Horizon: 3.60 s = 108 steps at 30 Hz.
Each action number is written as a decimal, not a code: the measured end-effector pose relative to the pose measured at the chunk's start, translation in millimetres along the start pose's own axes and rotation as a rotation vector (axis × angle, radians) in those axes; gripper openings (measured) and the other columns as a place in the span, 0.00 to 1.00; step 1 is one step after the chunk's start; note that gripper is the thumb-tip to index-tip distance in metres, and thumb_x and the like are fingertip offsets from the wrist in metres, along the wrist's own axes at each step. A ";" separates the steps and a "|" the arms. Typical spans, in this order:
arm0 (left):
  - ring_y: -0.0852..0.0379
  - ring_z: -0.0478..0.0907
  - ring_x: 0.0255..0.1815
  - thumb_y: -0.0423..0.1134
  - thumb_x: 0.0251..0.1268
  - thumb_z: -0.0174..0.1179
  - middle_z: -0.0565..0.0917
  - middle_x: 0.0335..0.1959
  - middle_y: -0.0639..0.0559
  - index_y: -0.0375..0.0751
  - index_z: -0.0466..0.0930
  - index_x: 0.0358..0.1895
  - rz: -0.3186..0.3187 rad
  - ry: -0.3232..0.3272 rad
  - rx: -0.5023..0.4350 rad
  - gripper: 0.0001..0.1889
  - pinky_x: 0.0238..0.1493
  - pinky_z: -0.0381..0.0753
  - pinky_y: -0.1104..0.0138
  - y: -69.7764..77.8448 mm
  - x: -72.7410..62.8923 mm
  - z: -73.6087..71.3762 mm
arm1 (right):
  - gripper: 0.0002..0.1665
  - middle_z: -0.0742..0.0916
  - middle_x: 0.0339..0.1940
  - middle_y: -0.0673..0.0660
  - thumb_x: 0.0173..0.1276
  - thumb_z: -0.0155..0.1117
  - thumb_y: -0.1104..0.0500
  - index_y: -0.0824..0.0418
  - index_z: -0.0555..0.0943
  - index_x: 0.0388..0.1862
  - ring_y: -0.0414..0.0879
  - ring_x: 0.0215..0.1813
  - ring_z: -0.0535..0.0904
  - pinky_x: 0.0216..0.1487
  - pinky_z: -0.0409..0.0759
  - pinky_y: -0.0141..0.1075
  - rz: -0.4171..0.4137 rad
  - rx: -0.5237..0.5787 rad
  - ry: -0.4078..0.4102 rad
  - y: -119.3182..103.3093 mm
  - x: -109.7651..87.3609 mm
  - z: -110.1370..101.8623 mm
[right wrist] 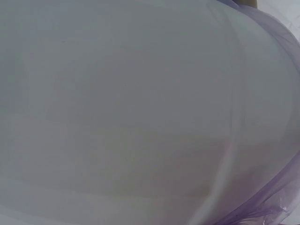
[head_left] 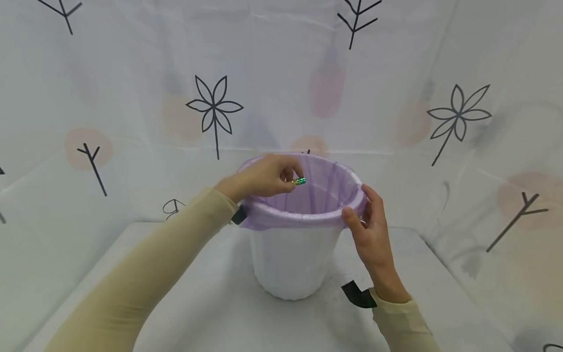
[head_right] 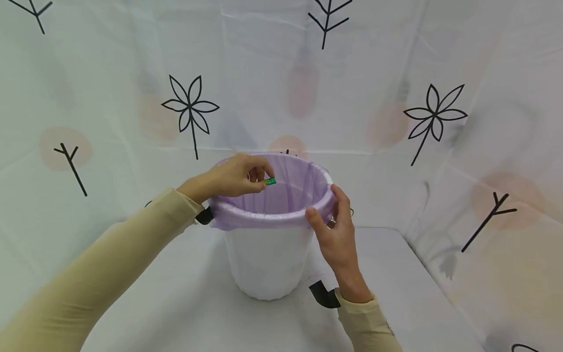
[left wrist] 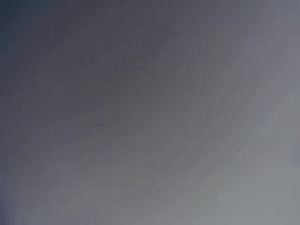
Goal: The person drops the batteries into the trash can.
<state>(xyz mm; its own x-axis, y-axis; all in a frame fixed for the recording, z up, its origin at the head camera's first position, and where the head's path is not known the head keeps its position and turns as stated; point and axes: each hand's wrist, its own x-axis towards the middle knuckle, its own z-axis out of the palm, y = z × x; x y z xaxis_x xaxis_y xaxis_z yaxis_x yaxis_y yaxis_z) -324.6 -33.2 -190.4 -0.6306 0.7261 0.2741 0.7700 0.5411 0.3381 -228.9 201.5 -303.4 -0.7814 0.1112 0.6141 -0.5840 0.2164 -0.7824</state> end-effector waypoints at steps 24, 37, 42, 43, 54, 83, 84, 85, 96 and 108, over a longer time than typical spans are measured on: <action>0.56 0.76 0.38 0.38 0.60 0.62 0.81 0.37 0.50 0.43 0.79 0.49 0.002 -0.010 0.062 0.13 0.44 0.74 0.65 -4.3 0.2 5.1 | 0.37 0.71 0.63 0.64 0.69 0.57 0.62 0.52 0.56 0.74 0.51 0.54 0.72 0.48 0.75 0.27 0.013 0.002 0.008 -2.9 -0.2 0.9; 0.56 0.75 0.37 0.37 0.60 0.61 0.80 0.35 0.51 0.43 0.80 0.47 0.009 0.003 0.078 0.12 0.43 0.74 0.66 -4.2 0.6 5.5 | 0.37 0.71 0.64 0.62 0.69 0.57 0.61 0.51 0.55 0.74 0.51 0.55 0.72 0.49 0.75 0.26 0.018 -0.016 -0.002 -3.1 -1.2 0.3; 0.57 0.75 0.38 0.36 0.59 0.61 0.80 0.35 0.52 0.43 0.80 0.47 0.009 0.002 0.088 0.12 0.43 0.74 0.66 -4.8 0.5 5.4 | 0.38 0.70 0.64 0.62 0.69 0.57 0.61 0.51 0.55 0.74 0.51 0.55 0.71 0.49 0.75 0.26 0.014 -0.018 -0.004 -3.0 -1.4 0.5; 0.57 0.75 0.38 0.36 0.59 0.61 0.80 0.35 0.52 0.43 0.80 0.46 0.007 0.002 0.090 0.12 0.43 0.74 0.66 -5.0 0.6 5.5 | 0.38 0.70 0.64 0.62 0.69 0.57 0.61 0.51 0.55 0.74 0.51 0.55 0.71 0.49 0.75 0.26 0.013 -0.019 -0.005 -2.9 -1.4 0.5; 0.57 0.75 0.39 0.37 0.60 0.60 0.80 0.36 0.52 0.42 0.79 0.47 0.009 0.011 0.092 0.12 0.44 0.74 0.66 -3.4 -0.2 5.1 | 0.38 0.71 0.64 0.63 0.69 0.58 0.61 0.52 0.55 0.74 0.51 0.55 0.72 0.49 0.75 0.26 0.015 -0.023 0.000 -2.4 -1.5 -0.3; 0.55 0.75 0.37 0.39 0.60 0.63 0.80 0.35 0.50 0.40 0.79 0.45 0.063 0.134 0.072 0.12 0.43 0.75 0.66 -3.7 -17.2 -7.9 | 0.41 0.69 0.68 0.58 0.70 0.58 0.53 0.42 0.50 0.76 0.48 0.61 0.70 0.53 0.72 0.25 0.028 -0.076 -0.028 -5.9 -1.3 -6.3; 0.55 0.75 0.37 0.39 0.60 0.63 0.80 0.36 0.49 0.39 0.79 0.45 0.070 0.147 0.067 0.12 0.43 0.75 0.66 -3.3 -20.0 -8.3 | 0.41 0.69 0.68 0.57 0.70 0.59 0.54 0.42 0.50 0.76 0.48 0.62 0.69 0.53 0.72 0.25 0.029 -0.092 -0.030 -6.3 -1.5 -7.1; 0.55 0.75 0.37 0.39 0.60 0.63 0.80 0.36 0.49 0.39 0.80 0.45 0.079 0.164 0.063 0.12 0.43 0.75 0.66 -3.3 -23.0 -8.5 | 0.42 0.68 0.69 0.58 0.70 0.59 0.54 0.42 0.50 0.76 0.49 0.63 0.69 0.53 0.71 0.24 0.032 -0.109 -0.032 -7.0 -1.7 -8.0; 0.55 0.74 0.38 0.34 0.58 0.63 0.79 0.36 0.51 0.39 0.80 0.41 0.160 0.424 0.047 0.08 0.42 0.75 0.62 -10.4 -80.3 -9.3 | 0.48 0.68 0.71 0.57 0.65 0.64 0.51 0.44 0.47 0.77 0.53 0.70 0.64 0.62 0.65 0.56 0.029 -0.390 -0.096 -6.9 -3.1 -25.2; 0.58 0.74 0.39 0.33 0.58 0.65 0.79 0.39 0.57 0.43 0.80 0.42 0.090 0.514 0.073 0.09 0.38 0.76 0.65 -27.2 -152.4 20.3 | 0.50 0.65 0.72 0.57 0.61 0.69 0.48 0.49 0.53 0.76 0.57 0.70 0.63 0.62 0.67 0.45 0.001 -0.618 -0.195 1.9 -8.5 -59.1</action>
<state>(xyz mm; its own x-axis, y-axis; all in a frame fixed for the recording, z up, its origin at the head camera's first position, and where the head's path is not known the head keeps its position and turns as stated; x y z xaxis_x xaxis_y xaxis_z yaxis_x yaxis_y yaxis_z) -247.4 -149.9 -259.7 -0.5138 0.4793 0.7116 0.8165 0.5278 0.2340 -210.3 258.3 -303.9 -0.8413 -0.0540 0.5379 -0.3946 0.7415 -0.5427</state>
